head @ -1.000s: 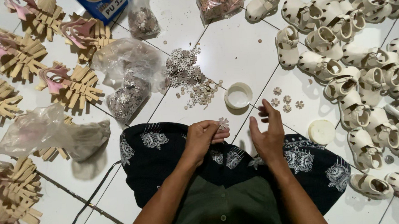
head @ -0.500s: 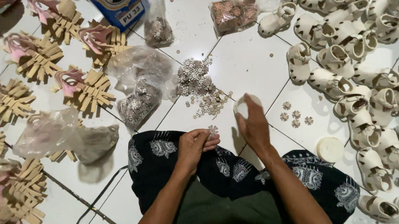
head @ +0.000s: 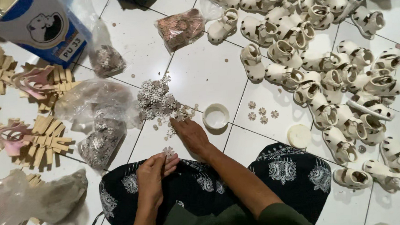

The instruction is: The person sits on the floor and repeatedly picks up small flower-shaped components and circular pieces, then presses them together by hand. The assembled units are placed on the floor nearby. The person continues this repetitive assembly throughout the clip.

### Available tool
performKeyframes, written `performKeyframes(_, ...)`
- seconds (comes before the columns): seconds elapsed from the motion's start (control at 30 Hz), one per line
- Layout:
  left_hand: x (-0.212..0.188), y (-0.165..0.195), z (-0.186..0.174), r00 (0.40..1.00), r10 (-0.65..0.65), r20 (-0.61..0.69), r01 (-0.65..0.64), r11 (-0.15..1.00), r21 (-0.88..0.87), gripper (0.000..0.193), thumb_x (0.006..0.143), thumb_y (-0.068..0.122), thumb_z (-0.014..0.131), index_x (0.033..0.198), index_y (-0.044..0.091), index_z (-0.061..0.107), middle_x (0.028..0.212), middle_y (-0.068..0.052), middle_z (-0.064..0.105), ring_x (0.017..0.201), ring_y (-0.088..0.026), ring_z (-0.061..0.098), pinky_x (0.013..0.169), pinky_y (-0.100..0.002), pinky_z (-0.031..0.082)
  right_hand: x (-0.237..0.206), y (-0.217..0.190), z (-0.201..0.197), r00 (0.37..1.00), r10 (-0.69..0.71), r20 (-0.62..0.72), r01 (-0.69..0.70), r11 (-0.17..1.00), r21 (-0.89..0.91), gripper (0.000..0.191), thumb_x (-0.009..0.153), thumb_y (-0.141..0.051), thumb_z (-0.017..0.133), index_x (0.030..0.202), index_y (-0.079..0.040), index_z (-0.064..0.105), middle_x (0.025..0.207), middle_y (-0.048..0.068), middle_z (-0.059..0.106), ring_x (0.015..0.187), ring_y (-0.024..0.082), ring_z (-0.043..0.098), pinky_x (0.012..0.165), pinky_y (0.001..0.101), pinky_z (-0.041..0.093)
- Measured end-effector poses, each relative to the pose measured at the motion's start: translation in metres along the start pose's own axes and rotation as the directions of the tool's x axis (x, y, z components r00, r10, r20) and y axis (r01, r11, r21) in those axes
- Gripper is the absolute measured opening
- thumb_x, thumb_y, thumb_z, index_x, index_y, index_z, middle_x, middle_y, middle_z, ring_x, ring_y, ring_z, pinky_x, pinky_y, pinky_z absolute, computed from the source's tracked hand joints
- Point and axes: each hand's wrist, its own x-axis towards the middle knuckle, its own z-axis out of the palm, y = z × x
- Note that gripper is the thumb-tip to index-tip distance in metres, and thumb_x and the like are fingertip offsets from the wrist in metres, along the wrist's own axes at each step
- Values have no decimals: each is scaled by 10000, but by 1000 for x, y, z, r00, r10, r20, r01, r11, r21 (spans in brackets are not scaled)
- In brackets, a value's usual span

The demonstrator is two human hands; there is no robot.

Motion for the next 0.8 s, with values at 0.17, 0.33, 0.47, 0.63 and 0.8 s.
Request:
performKeyframes(0.17, 1, 2, 8, 1000, 22, 23, -21, 1000, -2, 337, 1003, 215, 575, 1087, -95, 678, 1045, -258, 783, 928, -301, 785, 809, -350, 616, -2, 1, -9, 992, 122, -19, -118, 982, 146, 447, 913, 27, 590, 1356, -32, 578, 1004, 186, 669, 931, 344, 658, 739, 452, 561)
performKeyframes(0.33, -4, 6, 20, 1000, 5, 18, -6, 999, 40, 317, 991, 193, 578, 1083, -89, 689, 1028, -260, 784, 931, -296, 793, 809, -364, 632, -6, 0, -19, 985, 164, 54, -173, 954, 244, 345, 981, -13, 568, 1326, -25, 592, 970, 178, 662, 889, 328, 651, 718, 455, 543)
performKeyframes(0.47, -8, 6, 22, 1000, 8, 9, -9, 999, 43, 314, 994, 186, 582, 1081, -96, 689, 1023, -260, 786, 926, -300, 792, 808, -358, 635, -13, 3, -20, 986, 91, 141, -97, 995, 38, 364, 959, 10, 569, 1323, -13, 575, 972, 159, 668, 898, 297, 646, 757, 426, 540)
performKeyframes(0.63, -7, 1, 16, 1000, 7, 25, -7, 1000, 3, 318, 994, 211, 592, 1087, -78, 687, 1029, -243, 786, 917, -291, 786, 785, -342, 616, -33, 9, -18, 987, -160, -1, 159, 984, -75, 571, 777, 35, 602, 1343, 81, 541, 975, 185, 679, 851, 284, 633, 752, 380, 524)
performKeyframes(0.8, -3, -7, 16, 997, 34, 65, -35, 999, 5, 330, 992, 234, 590, 1088, -68, 685, 1041, -231, 790, 916, -279, 793, 786, -331, 617, -36, 16, -13, 996, -79, 32, 81, 995, -63, 428, 936, -33, 634, 1361, 3, 596, 943, 140, 702, 856, 283, 676, 734, 403, 544)
